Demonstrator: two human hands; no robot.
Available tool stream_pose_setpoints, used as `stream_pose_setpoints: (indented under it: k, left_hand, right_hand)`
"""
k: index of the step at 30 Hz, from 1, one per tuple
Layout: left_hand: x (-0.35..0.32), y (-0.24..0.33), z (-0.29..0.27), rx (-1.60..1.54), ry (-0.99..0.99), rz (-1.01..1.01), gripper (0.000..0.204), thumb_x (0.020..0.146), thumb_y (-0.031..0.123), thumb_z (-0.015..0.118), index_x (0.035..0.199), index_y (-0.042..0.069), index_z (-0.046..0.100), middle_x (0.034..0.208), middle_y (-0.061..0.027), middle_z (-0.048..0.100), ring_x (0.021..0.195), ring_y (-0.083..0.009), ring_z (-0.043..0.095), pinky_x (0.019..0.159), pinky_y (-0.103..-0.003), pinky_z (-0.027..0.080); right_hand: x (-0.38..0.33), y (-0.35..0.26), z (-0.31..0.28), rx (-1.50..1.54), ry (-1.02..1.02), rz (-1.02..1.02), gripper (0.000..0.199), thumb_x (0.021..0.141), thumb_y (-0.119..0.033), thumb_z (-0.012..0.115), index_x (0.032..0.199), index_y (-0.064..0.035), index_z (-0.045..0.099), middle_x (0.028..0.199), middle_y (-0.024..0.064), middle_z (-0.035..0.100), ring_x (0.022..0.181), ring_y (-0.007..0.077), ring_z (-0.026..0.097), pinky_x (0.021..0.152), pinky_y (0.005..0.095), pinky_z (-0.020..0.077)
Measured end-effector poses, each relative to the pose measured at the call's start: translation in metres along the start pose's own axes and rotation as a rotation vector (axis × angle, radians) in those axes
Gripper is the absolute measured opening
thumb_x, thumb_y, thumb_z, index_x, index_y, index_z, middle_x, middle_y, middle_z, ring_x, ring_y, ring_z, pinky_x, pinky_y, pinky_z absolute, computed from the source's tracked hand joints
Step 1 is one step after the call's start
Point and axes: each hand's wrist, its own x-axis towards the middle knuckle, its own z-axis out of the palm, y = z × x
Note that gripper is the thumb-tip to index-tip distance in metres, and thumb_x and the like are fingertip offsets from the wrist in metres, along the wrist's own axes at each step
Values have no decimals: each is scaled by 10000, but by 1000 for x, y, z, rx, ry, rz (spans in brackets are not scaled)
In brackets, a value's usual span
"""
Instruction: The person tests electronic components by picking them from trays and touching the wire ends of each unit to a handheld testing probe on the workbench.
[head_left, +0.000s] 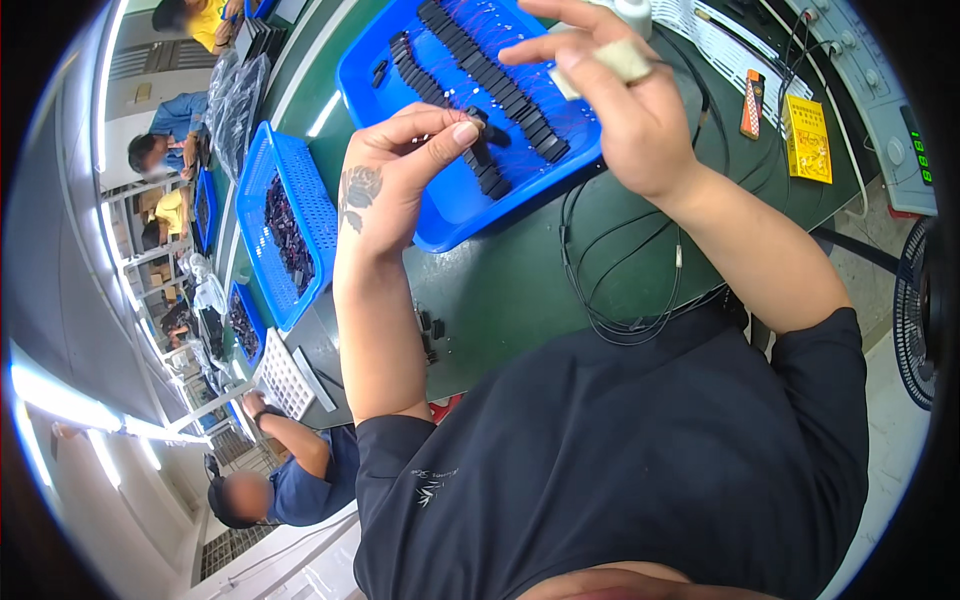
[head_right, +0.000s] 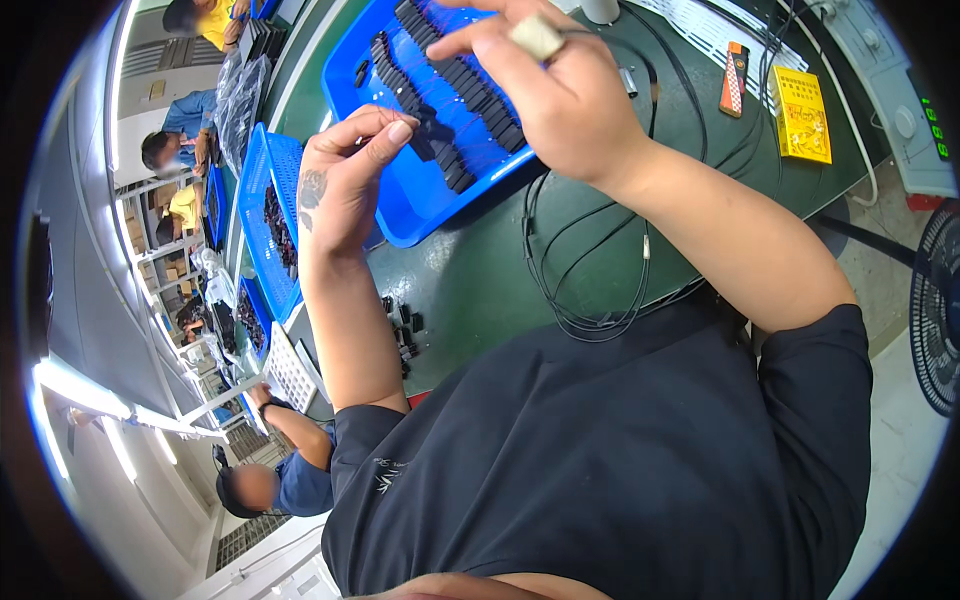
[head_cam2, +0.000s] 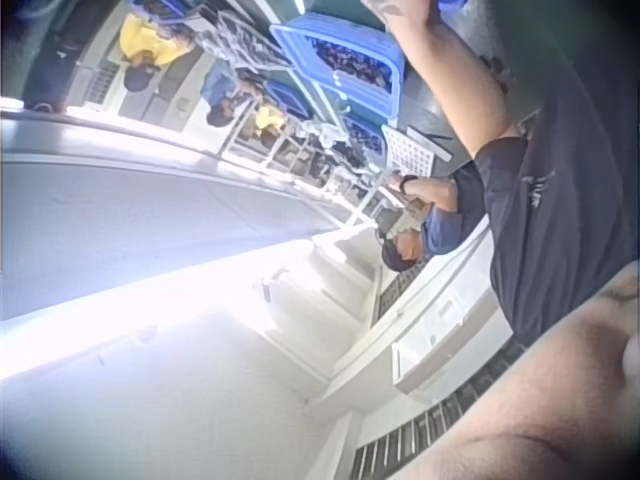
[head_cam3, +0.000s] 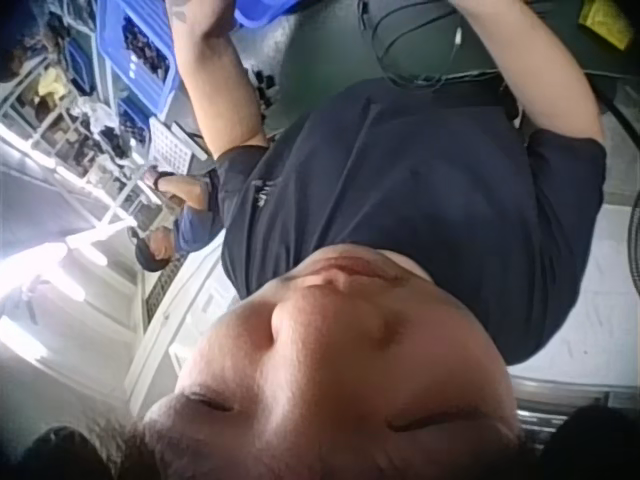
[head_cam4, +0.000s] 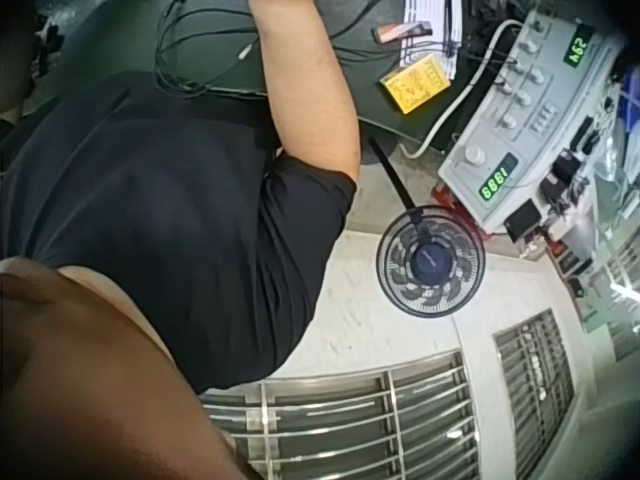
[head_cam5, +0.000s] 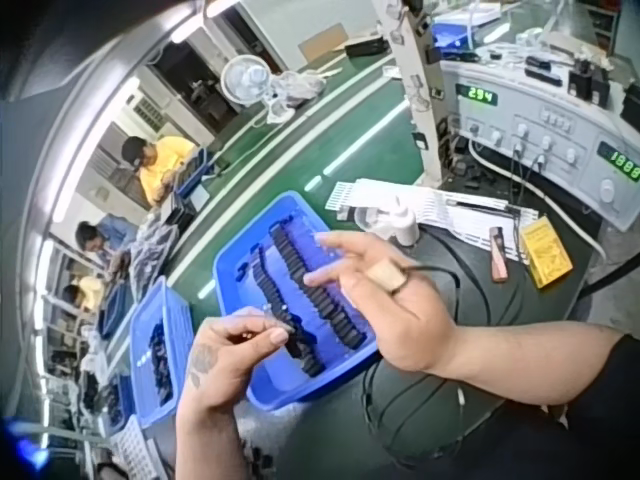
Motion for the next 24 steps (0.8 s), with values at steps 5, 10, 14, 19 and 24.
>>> stream_pose_setpoints:
  k: [5,10,14,19,24]
  left_hand:
    - [-27,0,-3,-70,76,91,88,937,33,855,1004,-22,843,995,-69,769,881,-147,685,840,-236,540]
    - [-55,4,14,-77,156,95,101,937,20,856,1021,-33,841,1019,-88,756,906,-153,683,815,-227,537]
    - [-73,-2,24,-77,217,73,107,940,22,855,1027,-37,840,1070,-104,747,915,-162,684,789,-226,538]
    - [-90,-7,31,-98,273,78,105,943,31,856,1025,-33,843,1147,-121,728,904,-173,680,753,-237,542]
    - [-111,-25,41,-315,268,12,168,968,46,835,1113,-37,819,1223,-135,706,890,-175,662,712,-249,544]
  right_hand:
    - [-19,8,8,-258,-279,-48,455,1080,-81,645,1521,-14,555,1352,88,709,967,118,617,808,260,504]
    - [-41,-3,28,-203,-463,87,516,1054,-86,717,1533,-15,540,1399,100,681,1004,122,629,817,261,513]
    - [-50,-4,37,23,-502,289,507,1045,-110,755,1503,-13,559,1361,120,685,1006,127,642,810,258,523]
    - [-53,-12,39,269,-556,525,442,1057,-137,756,1449,-13,591,1245,143,714,947,126,665,743,235,521]
    - [-60,-22,38,336,-663,749,362,1083,-144,717,1406,-18,613,1103,143,743,818,118,677,626,195,481]
